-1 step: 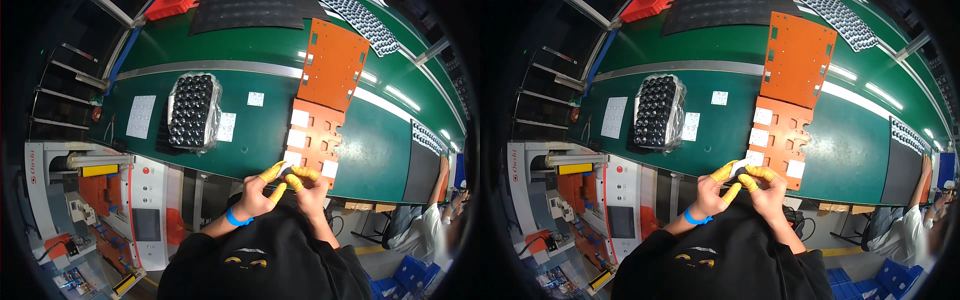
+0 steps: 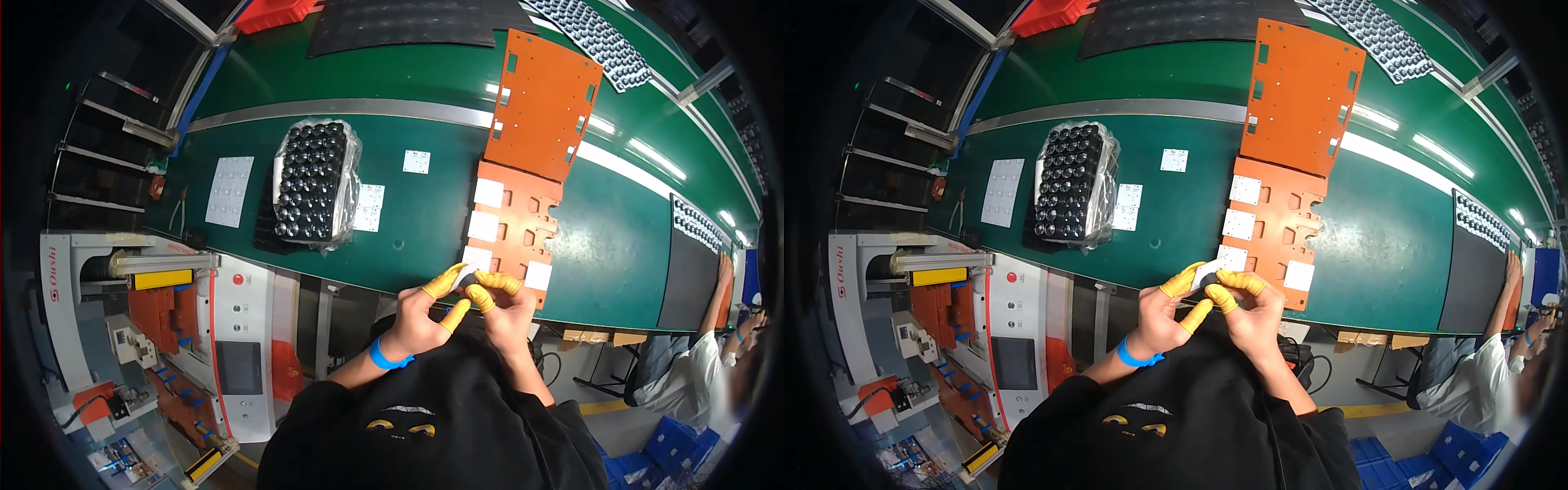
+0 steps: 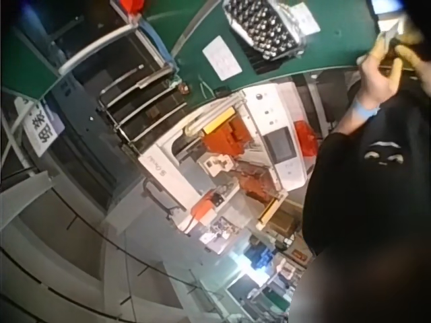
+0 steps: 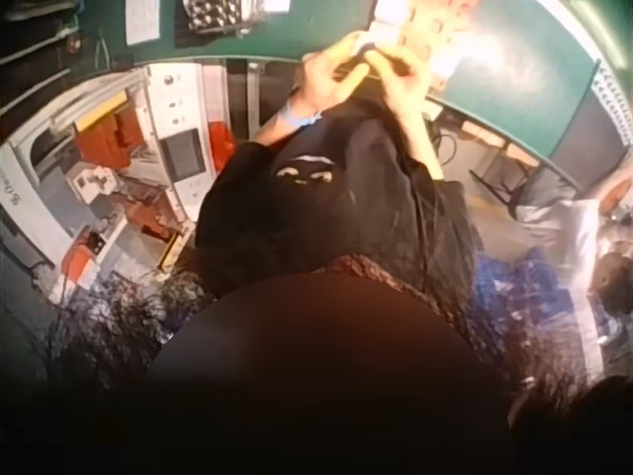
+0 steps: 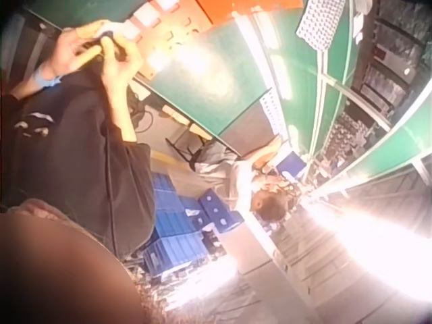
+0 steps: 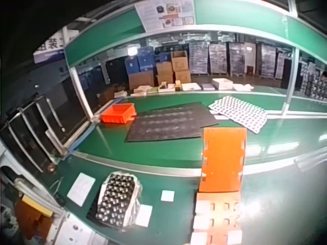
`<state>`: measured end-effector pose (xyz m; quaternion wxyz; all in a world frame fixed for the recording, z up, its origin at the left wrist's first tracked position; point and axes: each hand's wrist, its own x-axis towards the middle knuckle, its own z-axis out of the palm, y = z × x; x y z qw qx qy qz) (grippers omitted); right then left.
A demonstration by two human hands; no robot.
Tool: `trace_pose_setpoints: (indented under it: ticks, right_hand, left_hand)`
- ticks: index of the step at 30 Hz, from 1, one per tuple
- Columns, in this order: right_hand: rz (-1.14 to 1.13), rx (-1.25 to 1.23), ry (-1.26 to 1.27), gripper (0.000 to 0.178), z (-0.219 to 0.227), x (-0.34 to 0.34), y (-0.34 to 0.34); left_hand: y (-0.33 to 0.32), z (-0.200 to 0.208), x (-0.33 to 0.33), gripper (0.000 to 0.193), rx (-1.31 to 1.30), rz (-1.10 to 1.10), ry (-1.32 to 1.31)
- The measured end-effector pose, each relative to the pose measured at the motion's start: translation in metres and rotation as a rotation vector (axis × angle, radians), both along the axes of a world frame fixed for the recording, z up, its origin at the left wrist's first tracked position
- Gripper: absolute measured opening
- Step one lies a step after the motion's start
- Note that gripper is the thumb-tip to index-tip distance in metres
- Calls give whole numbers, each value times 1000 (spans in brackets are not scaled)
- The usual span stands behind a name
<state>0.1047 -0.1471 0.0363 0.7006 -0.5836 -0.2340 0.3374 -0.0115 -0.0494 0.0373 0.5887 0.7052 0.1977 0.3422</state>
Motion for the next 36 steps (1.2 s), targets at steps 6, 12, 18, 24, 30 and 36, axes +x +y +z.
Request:
trace_pose_setpoints:
  ticks: [6,12,18,24,30,36]
  right_hand:
    - [38,-45,253,20,8,6,-4]
    - [240,33,587,39,-12,28,-31]
    - [740,152,1015,32,-31,28,-52]
    - [542,-50,837,17,-30,48,-56]
    - [-253,-428,4,8,-38,123,-44]
    - [-226,-571,-101,10,-59,143,-47]
  left_hand:
    - [8,-2,-1,42,55,-46,79]
    - [21,11,0,29,-229,-353,-14]
    - [26,4,10,33,-156,-691,-73]
    - [34,6,25,38,168,-594,140]
    - [74,-13,51,51,438,4,375]
    - [114,-60,69,55,576,115,604]
